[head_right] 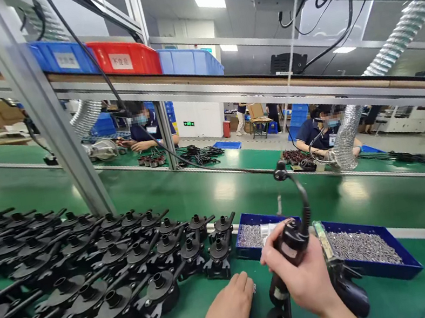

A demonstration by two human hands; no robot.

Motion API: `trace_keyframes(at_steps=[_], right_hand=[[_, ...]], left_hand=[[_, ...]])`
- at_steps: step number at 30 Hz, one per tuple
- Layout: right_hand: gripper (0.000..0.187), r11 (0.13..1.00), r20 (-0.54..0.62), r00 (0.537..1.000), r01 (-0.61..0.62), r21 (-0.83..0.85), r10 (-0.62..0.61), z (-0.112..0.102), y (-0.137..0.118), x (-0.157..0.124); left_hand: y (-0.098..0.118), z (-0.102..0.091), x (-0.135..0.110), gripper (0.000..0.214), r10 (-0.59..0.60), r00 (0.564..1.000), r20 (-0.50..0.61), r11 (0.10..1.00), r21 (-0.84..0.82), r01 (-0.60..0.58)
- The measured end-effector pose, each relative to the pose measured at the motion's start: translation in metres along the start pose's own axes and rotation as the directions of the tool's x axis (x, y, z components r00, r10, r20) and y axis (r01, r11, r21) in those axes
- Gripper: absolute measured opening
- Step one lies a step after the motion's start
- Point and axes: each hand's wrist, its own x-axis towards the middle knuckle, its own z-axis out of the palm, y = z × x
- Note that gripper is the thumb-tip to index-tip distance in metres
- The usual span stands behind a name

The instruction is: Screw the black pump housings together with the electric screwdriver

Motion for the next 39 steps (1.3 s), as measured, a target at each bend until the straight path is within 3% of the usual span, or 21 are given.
trace_keyframes(at_steps=[3, 5, 7, 9, 12, 16, 19, 23, 29, 32, 37, 39], right_hand=[[0.028, 0.993, 0.004, 0.999, -0.037, -0.116, 0.038, 0.004, -0.001, -0.003], [0.025, 0.994, -0.043, 0.999, -0.014, -0.113, 0.009, 0.002, -0.004, -0.006], [0.020, 0.999, -0.081, 0.996, 0.038, -0.036, -0.041, 0.000, -0.008, -0.011], [0.018, 0.997, -0.090, 0.995, 0.057, 0.050, -0.053, -0.001, -0.011, -0.015], [0.019, 0.997, -0.055, 0.998, -0.006, 0.082, 0.011, 0.002, -0.014, -0.019], [0.023, 0.997, 0.011, 0.999, -0.053, 0.058, 0.052, 0.006, -0.017, -0.017], [0.023, 0.997, 0.010, 0.999, -0.050, 0.061, 0.050, 0.007, -0.018, -0.016], [0.022, 0.999, -0.018, 0.999, -0.046, 0.020, 0.047, 0.010, -0.020, -0.019], [0.021, 0.997, -0.076, 0.996, -0.043, -0.068, 0.038, 0.016, -0.023, -0.024], [0.021, 0.995, -0.077, 0.996, -0.044, -0.084, 0.037, 0.016, -0.020, -0.024], [0.022, 0.999, -0.036, 0.998, -0.048, -0.004, 0.047, 0.016, -0.015, -0.022], [0.022, 0.999, -0.038, 0.999, -0.026, 0.032, 0.027, 0.015, -0.014, -0.021]], left_hand=[[-0.003, -0.006, -0.004, 0.017, -0.011, 1.000, -0.009, 0.939, -0.343, 0.007], [-0.005, -0.011, -0.005, 0.011, -0.012, 0.998, 0.067, 0.789, -0.612, 0.051], [-0.006, -0.013, -0.003, 0.013, 0.030, 0.977, 0.210, 0.608, -0.780, 0.149], [-0.007, -0.011, 0.001, 0.014, 0.081, 0.937, 0.340, 0.461, -0.846, 0.267], [-0.009, -0.004, 0.006, 0.012, 0.128, 0.879, 0.459, 0.336, -0.854, 0.397], [-0.011, 0.004, 0.009, 0.017, 0.178, 0.835, 0.521, 0.216, -0.849, 0.483], [-0.013, 0.004, 0.008, 0.023, 0.181, 0.833, 0.522, 0.120, -0.853, 0.508], [-0.021, -0.011, 0.003, 0.033, 0.185, 0.831, 0.524, 0.052, -0.850, 0.525], [-0.027, -0.032, -0.005, 0.046, 0.211, 0.823, 0.527, 0.029, -0.845, 0.534], [-0.015, -0.021, -0.007, 0.053, 0.147, 0.833, 0.533, 0.048, -0.845, 0.532], [0.011, 0.009, -0.013, 0.056, -0.172, 0.892, 0.418, 0.085, -0.896, 0.437], [0.017, 0.014, -0.013, 0.050, -0.207, 0.890, 0.405, 0.083, -0.900, 0.429]])
